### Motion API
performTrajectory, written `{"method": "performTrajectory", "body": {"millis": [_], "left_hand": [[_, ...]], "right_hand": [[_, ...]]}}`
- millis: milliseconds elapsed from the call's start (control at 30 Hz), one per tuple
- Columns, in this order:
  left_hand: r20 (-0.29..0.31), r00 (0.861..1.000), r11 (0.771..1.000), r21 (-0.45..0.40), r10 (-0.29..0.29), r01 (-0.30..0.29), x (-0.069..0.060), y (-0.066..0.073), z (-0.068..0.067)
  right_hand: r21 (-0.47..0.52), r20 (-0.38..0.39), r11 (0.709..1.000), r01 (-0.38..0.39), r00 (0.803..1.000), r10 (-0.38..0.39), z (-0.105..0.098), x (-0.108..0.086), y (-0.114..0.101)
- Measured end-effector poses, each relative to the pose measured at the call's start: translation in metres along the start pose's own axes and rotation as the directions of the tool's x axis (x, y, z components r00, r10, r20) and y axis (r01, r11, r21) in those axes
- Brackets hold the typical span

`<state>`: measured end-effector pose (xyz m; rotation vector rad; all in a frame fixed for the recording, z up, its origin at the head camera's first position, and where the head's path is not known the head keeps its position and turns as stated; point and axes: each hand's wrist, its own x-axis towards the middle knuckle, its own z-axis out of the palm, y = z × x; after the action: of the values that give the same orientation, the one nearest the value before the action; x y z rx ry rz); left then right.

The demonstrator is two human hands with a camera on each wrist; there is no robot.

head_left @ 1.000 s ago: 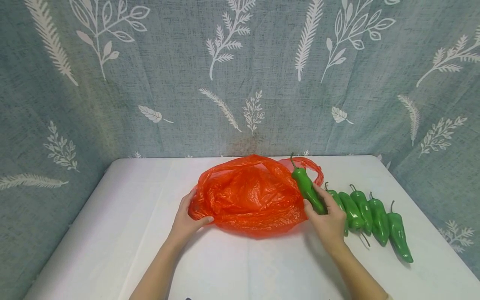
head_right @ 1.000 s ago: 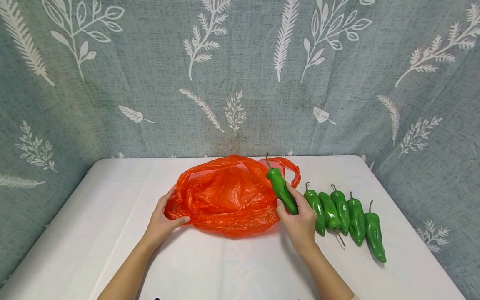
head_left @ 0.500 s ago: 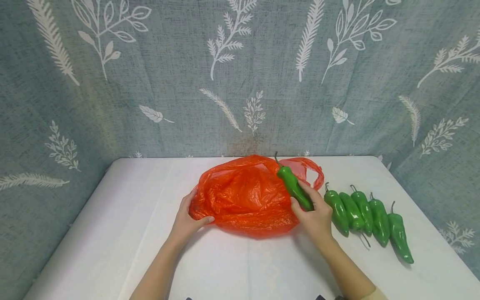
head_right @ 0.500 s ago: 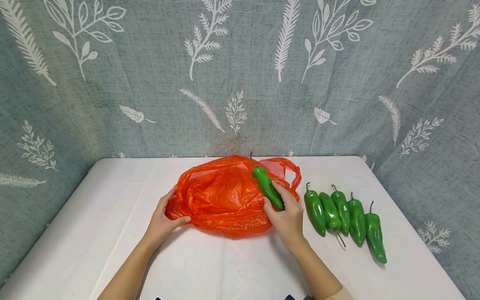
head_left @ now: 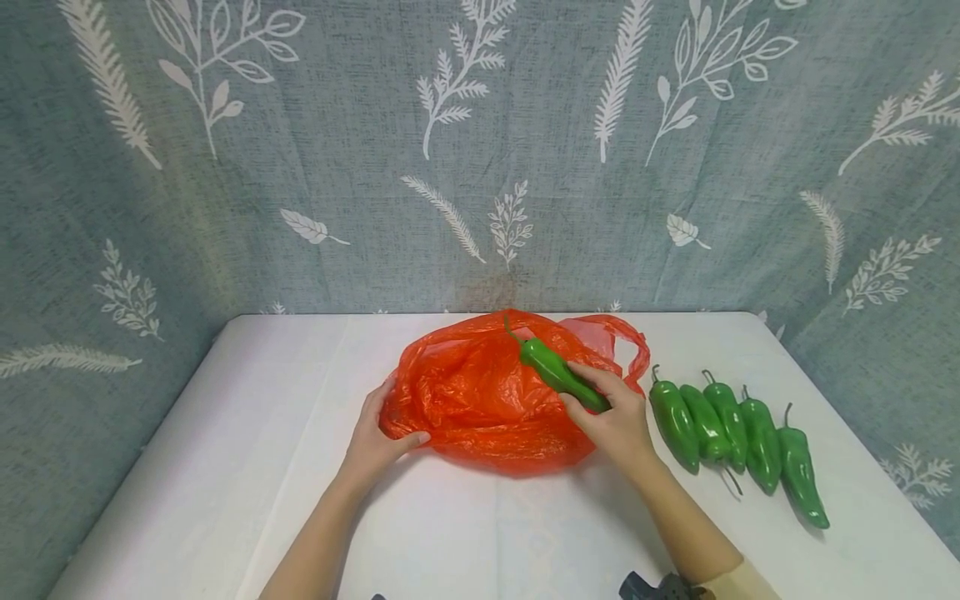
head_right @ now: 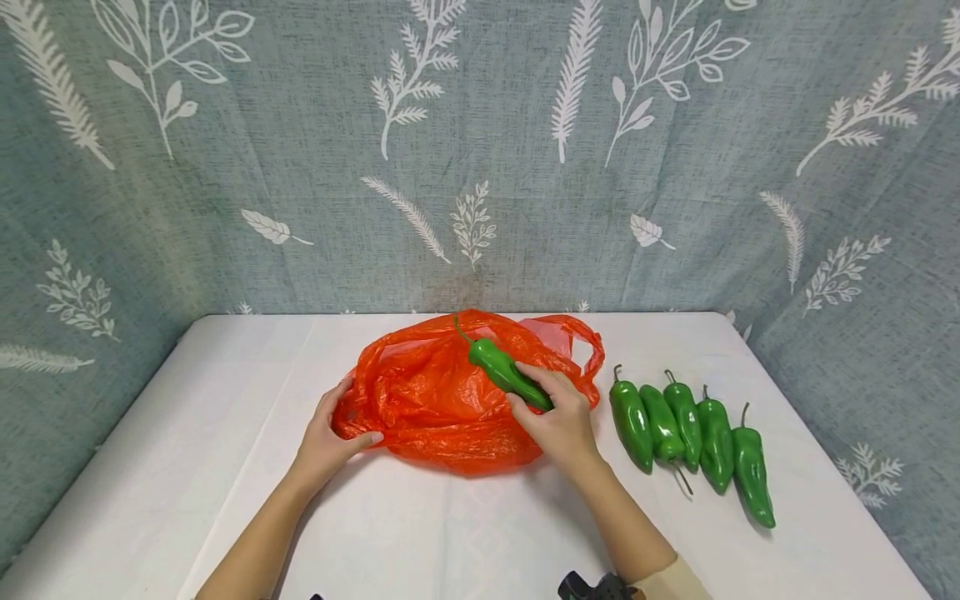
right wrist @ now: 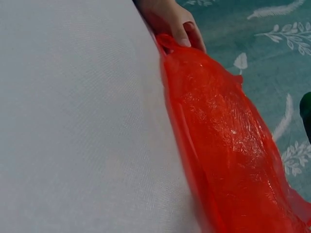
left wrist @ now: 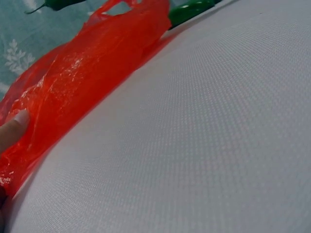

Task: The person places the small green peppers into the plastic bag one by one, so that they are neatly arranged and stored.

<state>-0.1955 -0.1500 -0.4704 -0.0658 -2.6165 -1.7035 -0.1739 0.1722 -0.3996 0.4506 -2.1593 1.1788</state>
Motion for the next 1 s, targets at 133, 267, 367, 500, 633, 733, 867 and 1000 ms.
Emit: {"method": "performTrajectory", "body": {"millis": [133, 267, 367, 500, 633, 733, 867, 1000], "left_hand": [[0.002, 1.000, 1.000, 0.003, -0.004, 0.004, 0.000, 0.001, 0.000], [0.000, 1.000, 1.000, 0.006, -0.005, 0.005, -0.001, 0.001, -0.001], [0.002, 1.000, 1.000, 0.004, -0.003, 0.003, -0.001, 0.001, 0.000], [0.004, 1.000, 1.000, 0.000, -0.002, 0.002, 0.000, 0.000, 0.001], [0.005, 1.000, 1.000, 0.000, -0.003, 0.003, 0.000, -0.001, 0.003], [0.006, 1.000, 1.000, 0.002, -0.003, 0.003, 0.000, -0.001, 0.003], [0.008, 1.000, 1.000, 0.008, -0.003, 0.003, 0.000, -0.001, 0.003], [0.012, 1.000, 1.000, 0.007, 0.013, -0.013, 0.001, 0.000, 0.002]], "right_hand": [[0.018, 0.049, 0.997, -0.077, 0.996, 0.076, 0.002, 0.003, 0.001], [0.031, 0.138, 0.979, -0.202, 0.971, 0.196, 0.004, 0.008, 0.004], [0.050, 0.223, 0.957, -0.286, 0.937, 0.268, 0.005, 0.012, 0.006], [0.103, 0.324, 0.931, -0.350, 0.897, 0.301, 0.007, 0.017, 0.013], [0.146, 0.383, 0.909, -0.391, 0.869, 0.312, 0.012, 0.022, 0.020], [0.156, 0.428, 0.892, -0.423, 0.843, 0.325, 0.016, 0.025, 0.023], [0.147, 0.491, 0.881, -0.449, 0.807, 0.329, 0.023, 0.029, 0.025], [0.137, 0.535, 0.882, -0.450, 0.783, 0.316, 0.031, 0.031, 0.030]]}}
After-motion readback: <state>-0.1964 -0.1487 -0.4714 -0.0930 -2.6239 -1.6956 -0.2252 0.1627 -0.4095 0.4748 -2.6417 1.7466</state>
